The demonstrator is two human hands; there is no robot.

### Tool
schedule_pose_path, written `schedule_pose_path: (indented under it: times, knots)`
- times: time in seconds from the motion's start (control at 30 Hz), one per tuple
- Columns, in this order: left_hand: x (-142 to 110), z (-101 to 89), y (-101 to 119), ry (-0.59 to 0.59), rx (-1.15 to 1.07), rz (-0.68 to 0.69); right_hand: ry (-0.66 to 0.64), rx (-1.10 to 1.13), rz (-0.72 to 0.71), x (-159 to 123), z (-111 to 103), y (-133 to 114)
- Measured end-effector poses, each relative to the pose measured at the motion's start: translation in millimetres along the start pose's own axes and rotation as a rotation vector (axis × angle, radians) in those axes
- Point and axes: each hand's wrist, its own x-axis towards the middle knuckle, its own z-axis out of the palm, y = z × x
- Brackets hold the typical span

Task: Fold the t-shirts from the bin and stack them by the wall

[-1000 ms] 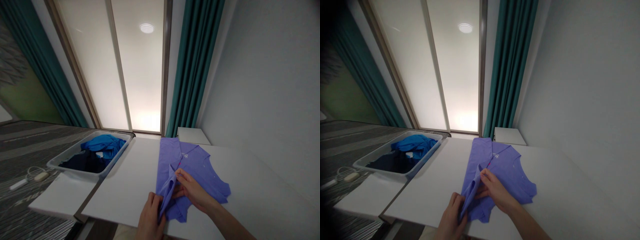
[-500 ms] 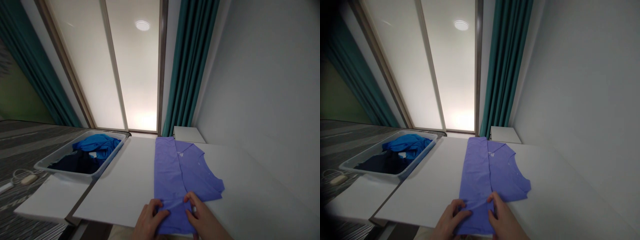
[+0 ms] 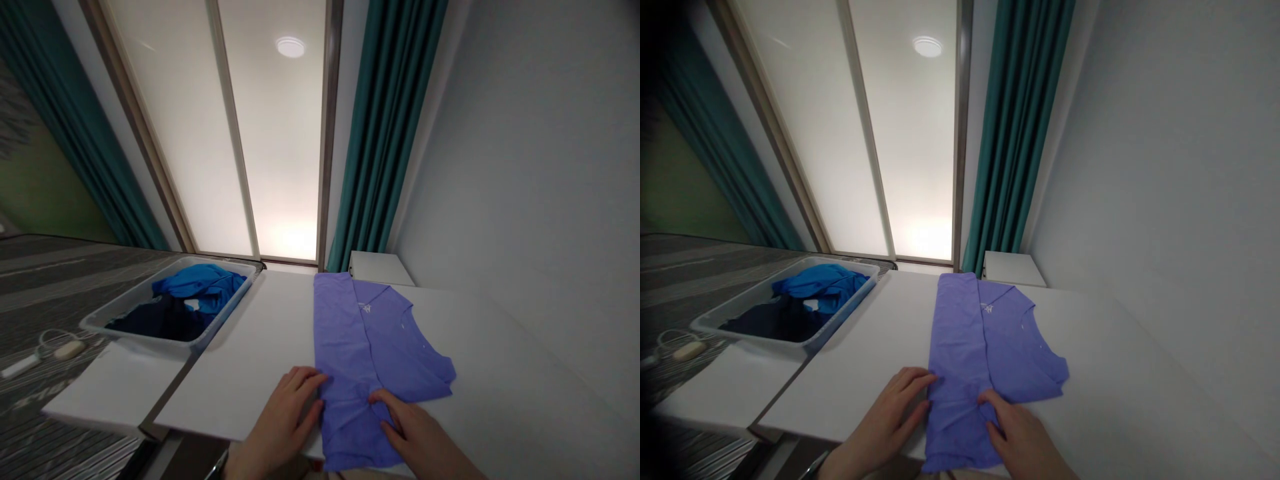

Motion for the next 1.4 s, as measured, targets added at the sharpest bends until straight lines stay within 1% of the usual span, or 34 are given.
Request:
schedule_pose_path:
  times: [0.1, 0.2, 0.33, 0.43, 0.5, 0.6, 0.73, 0.83, 0.97, 1.1, 1.17, 1.23, 1.3, 1.33, 1.4]
  knots:
    - [18.3, 0.4, -13.0, -0.082, 0.201, 0.026, -0.014, -0.01, -0.006, -1.2, -1.3, -2.3]
    - [32.1, 5.5, -24.0, -0.172, 0.341, 0.057, 0.0, -0.015, -0.018, -0.8, 1.7, -0.5]
    - [45.9, 9.7, -37.5, -0.216, 0.428, 0.117, 0.043, -0.03, -0.02, 4.2, 7.9, 3.5]
    - [53.2, 7.7, -43.4, -0.233, 0.437, 0.109, 0.058, -0.062, -0.003, 9.2, 10.5, 4.8]
    - [53.6, 5.7, -41.1, -0.228, 0.425, 0.084, 0.058, -0.066, -0.001, 11.3, 10.1, 5.1]
    - [46.3, 5.5, -28.3, -0.213, 0.393, 0.082, 0.054, -0.041, 0.011, 11.7, 5.8, 4.9]
    - [33.0, 11.8, -12.3, -0.258, 0.356, 0.122, 0.059, 0.02, -0.01, 8.8, -3.7, 3.0]
    - [29.2, 16.3, -11.0, -0.284, 0.343, 0.117, 0.055, 0.021, -0.011, 5.1, -7.9, 1.3]
    - [29.9, 16.5, -12.2, -0.306, 0.343, 0.104, 0.035, -0.074, 0.007, 0.4, -5.3, 0.1]
    - [30.1, 10.7, -9.1, -0.34, 0.308, 0.095, 0.032, -0.222, 0.026, -1.3, -3.3, 1.0]
    - [32.9, 5.0, -10.6, -0.335, 0.271, 0.088, 0.09, -0.258, 0.016, 0.1, -2.9, 1.5]
    - [40.9, -1.9, -17.1, -0.298, 0.252, 0.079, 0.22, -0.275, -0.023, 3.8, -0.2, 0.4]
    - [54.8, -8.0, -28.8, -0.247, 0.262, 0.088, 0.361, -0.301, -0.104, 10.5, 6.2, -3.6]
    - [63.6, -10.1, -36.3, -0.23, 0.273, 0.101, 0.41, -0.316, -0.158, 15.0, 10.6, -6.8]
    - [83.1, -11.7, -52.9, -0.217, 0.307, 0.131, 0.453, -0.341, -0.255, 25.7, 20.0, -15.0]
